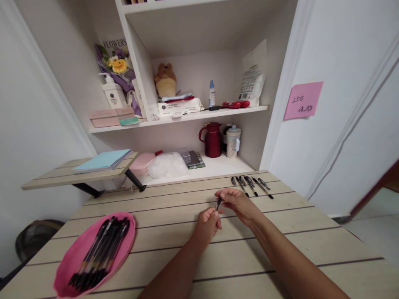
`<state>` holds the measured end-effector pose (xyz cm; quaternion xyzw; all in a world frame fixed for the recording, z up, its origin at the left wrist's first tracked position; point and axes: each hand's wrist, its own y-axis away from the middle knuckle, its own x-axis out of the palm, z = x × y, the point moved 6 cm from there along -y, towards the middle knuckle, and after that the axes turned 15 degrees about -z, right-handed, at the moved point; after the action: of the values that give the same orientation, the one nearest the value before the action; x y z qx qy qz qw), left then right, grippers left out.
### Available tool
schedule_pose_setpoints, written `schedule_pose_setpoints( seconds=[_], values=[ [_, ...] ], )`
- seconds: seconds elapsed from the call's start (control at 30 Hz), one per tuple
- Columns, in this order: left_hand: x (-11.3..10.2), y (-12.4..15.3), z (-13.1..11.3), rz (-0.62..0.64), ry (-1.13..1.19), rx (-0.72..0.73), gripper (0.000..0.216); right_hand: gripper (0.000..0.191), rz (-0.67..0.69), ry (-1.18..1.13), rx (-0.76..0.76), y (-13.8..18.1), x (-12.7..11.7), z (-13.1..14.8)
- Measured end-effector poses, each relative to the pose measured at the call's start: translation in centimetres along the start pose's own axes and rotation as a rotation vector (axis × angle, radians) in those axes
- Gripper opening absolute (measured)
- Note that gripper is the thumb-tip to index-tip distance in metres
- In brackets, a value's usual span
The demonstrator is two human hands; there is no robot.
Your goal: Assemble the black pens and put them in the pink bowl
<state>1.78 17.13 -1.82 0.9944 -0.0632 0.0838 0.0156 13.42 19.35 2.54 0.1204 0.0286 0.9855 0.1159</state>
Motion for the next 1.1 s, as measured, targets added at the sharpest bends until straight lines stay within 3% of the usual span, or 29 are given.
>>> schedule_pose_setpoints(
  seconds=[0.13, 0.33, 0.5, 0.67, 0.83, 1.0, 1.1],
  values=[
    [-0.05, -0.05, 0.02, -0.007, -0.008, -0.001, 0.041, 0.033, -0.131, 0.082, -0.061, -0.38, -0.54, 0.05],
    [-0.08, 0.05, 0.06, -0.014, -0.005, -0.011, 0.041, 0.036, -0.019, 0.015, -0.040, 0.02, 0.06, 0.17],
    [-0.06, -0.11, 0.27, -0.007, -0.022, -0.012, 0.042, 0.035, -0.150, 0.078, -0.080, -0.09, -0.56, 0.28],
    [-0.05, -0.24, 0.29, -0.003, -0.021, -0.005, 0.043, 0.034, 0.022, -0.014, -0.026, 0.22, 0.21, 0.46],
    [-0.03, -0.15, 0.36, 0.003, -0.030, -0.015, 0.045, 0.032, -0.086, 0.066, -0.044, -0.41, -0.76, 0.14],
    [-0.12, -0.24, 0.49, 0.001, -0.037, -0.008, 0.043, 0.035, 0.065, -0.005, -0.012, 0.27, -0.26, 0.70],
    [-0.15, -0.30, 0.52, 0.006, -0.044, 0.001, 0.043, 0.033, 0.045, -0.009, -0.016, 0.21, -0.59, 0.82]
  ],
)
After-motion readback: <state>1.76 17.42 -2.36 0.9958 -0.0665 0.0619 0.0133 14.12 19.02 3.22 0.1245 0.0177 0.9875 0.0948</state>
